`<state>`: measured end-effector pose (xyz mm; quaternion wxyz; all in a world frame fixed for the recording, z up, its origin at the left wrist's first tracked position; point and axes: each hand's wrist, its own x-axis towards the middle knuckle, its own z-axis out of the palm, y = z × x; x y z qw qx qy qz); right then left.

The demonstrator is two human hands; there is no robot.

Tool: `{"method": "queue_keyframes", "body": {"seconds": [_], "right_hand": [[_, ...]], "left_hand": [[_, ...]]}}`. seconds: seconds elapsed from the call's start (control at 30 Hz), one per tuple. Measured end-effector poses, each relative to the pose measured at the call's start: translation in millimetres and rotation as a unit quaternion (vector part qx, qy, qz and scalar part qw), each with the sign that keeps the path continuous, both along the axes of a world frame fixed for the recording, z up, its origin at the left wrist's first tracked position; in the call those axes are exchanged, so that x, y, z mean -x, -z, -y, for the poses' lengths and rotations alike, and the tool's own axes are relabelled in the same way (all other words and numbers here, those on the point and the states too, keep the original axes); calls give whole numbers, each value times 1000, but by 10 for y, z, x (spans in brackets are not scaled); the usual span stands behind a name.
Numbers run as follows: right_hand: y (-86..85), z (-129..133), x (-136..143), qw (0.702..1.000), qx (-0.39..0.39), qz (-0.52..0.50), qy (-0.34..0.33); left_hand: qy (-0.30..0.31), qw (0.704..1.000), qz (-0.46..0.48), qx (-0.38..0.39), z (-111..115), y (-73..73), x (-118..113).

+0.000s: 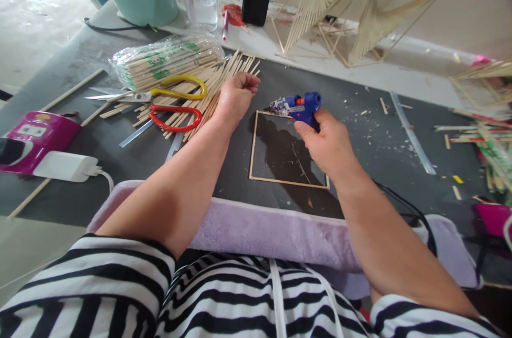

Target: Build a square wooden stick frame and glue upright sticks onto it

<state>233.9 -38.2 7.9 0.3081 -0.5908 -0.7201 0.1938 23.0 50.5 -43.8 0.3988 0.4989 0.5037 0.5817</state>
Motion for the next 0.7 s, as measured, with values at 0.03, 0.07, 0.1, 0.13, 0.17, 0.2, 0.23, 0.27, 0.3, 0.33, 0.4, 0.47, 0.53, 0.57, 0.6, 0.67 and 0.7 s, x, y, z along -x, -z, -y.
{"method": "queue_keyframes", "body": {"seconds": [0.03, 0.07, 0.1, 0.13, 0.17, 0.2, 0.23, 0.27, 0.3, 0.33, 0.4, 0.47, 0.53, 0.57, 0.6, 0.67, 0.7], "right_hand": [[10, -2, -8, 1000, 4, -23, -3], [23, -4, -13, 999, 12, -50, -9], [33, -5, -14, 996, 26, -80, -14], [39, -6, -12, 992, 45, -114, -19], [33, -5, -11, 985, 69, -155, -25], [13, -3, -13, 974, 98, -200, -31], [-26, 1, -23, 959, 127, -249, -38], [-86, 7, -44, 942, 155, -295, -44], [-165, 16, -80, 924, 180, -334, -49], [-262, 28, -131, 907, 204, -364, -54], [-490, 65, -285, 882, 236, -404, -62], [-717, 117, -498, 866, 238, -437, -58], [-888, 174, -756, 858, 210, -469, -27], [-940, 200, -896, 855, 192, -483, -1], [-965, 221, -1039, 852, 175, -493, 26], [-935, 248, -1322, 850, 149, -497, 87], [-883, 255, -1456, 852, 151, -488, 118]], "left_hand": [[-1, 1000, 10, 3, 5, -5, -2], [-2, 1000, 20, 5, 10, -11, -4], [-4, 1000, 29, 7, 16, -17, -7], [-6, 999, 37, 8, 21, -24, -9], [-7, 999, 44, 8, 26, -31, -11], [-9, 999, 48, 10, 31, -40, -12], [-9, 999, 51, 12, 36, -51, -14], [-9, 998, 54, 16, 41, -64, -15], [-10, 998, 57, 19, 46, -78, -16], [-11, 998, 60, 23, 52, -93, -17], [-19, 997, 69, 30, 62, -120, -19], [-30, 996, 80, 37, 63, -140, -19], [-32, 995, 90, 38, 56, -146, -15], [-31, 994, 93, 38, 50, -144, -13], [-30, 994, 96, 37, 44, -139, -10], [-29, 994, 99, 35, 30, -123, -1], [-29, 994, 100, 33, 24, -114, 4]]}}
